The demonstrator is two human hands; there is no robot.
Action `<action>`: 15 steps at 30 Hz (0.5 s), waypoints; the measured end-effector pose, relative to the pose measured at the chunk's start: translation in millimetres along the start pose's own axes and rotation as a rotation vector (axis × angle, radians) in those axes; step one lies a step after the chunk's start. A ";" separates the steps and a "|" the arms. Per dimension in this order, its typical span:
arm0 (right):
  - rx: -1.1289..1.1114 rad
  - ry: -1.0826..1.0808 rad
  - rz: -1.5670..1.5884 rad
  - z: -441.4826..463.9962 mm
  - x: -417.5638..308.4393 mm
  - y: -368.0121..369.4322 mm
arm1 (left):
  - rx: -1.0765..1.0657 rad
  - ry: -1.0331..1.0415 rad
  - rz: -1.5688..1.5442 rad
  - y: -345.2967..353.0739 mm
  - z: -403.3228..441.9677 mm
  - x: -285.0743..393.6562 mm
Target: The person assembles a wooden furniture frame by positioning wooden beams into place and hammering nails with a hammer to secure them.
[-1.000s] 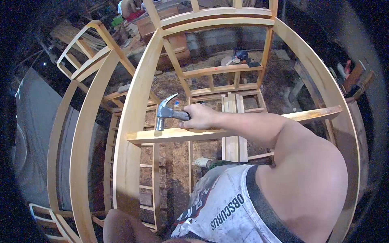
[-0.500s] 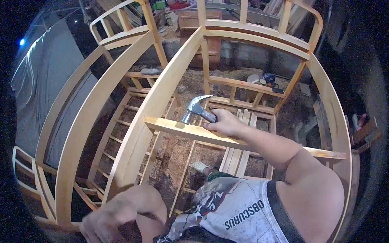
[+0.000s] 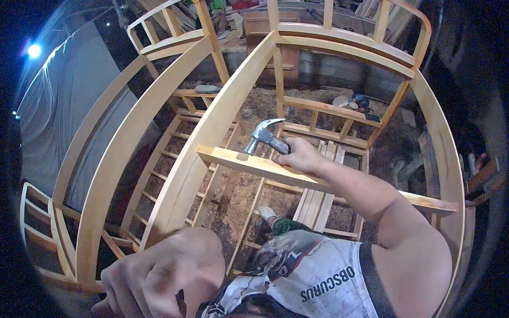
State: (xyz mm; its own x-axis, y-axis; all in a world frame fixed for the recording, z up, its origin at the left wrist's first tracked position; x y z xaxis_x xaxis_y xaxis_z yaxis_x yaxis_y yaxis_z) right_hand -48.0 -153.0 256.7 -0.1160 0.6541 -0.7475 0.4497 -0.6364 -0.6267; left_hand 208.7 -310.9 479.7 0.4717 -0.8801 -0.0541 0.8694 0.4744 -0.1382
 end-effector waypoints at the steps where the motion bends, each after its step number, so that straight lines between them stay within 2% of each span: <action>1: -0.003 -0.004 -0.006 -0.4 -1.5 -0.9 | -0.022 0.041 -0.024 2.6 -1.1 1.1; 5: -0.001 -0.014 -0.033 3.2 -0.5 1.2 | 0.028 0.077 0.100 12.8 -9.2 4.7; 8: -0.004 -0.006 -0.013 6.0 2.5 1.9 | -0.009 0.280 0.001 19.7 -26.2 4.3; 9: 0.002 -0.002 -0.003 6.5 3.2 1.4 | 0.170 0.471 0.077 26.9 -51.1 17.2; 11: -0.007 0.012 -0.022 3.8 0.6 1.5 | 0.358 0.665 0.163 19.6 -58.5 28.2; 12: 0.019 0.007 -0.040 2.6 -1.8 0.0 | 0.103 0.549 0.030 6.9 -33.5 25.7; 13: 0.044 0.004 -0.056 1.8 -1.6 -1.6 | 0.053 0.530 0.069 3.4 -27.5 27.5; 15: 0.034 -0.019 -0.080 6.0 2.7 -1.7 | 0.113 0.503 0.236 4.6 -30.2 38.0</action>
State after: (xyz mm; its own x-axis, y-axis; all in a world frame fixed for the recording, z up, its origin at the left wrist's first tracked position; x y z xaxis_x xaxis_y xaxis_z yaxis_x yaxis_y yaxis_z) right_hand -54.4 -152.6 254.4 -0.1671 0.6955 -0.6988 0.4082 -0.5963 -0.6912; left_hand 226.2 -342.6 447.2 0.5511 -0.6371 -0.5388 0.7722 0.6341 0.0401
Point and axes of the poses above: each hand's wrist, its own z-axis towards the middle knuckle, its own y-axis out of the palm, x = y × z, the point moved 4 cm from there along z, towards the middle knuckle, and after that the axes turned 9 degrees about y, right-handed, at the moved point
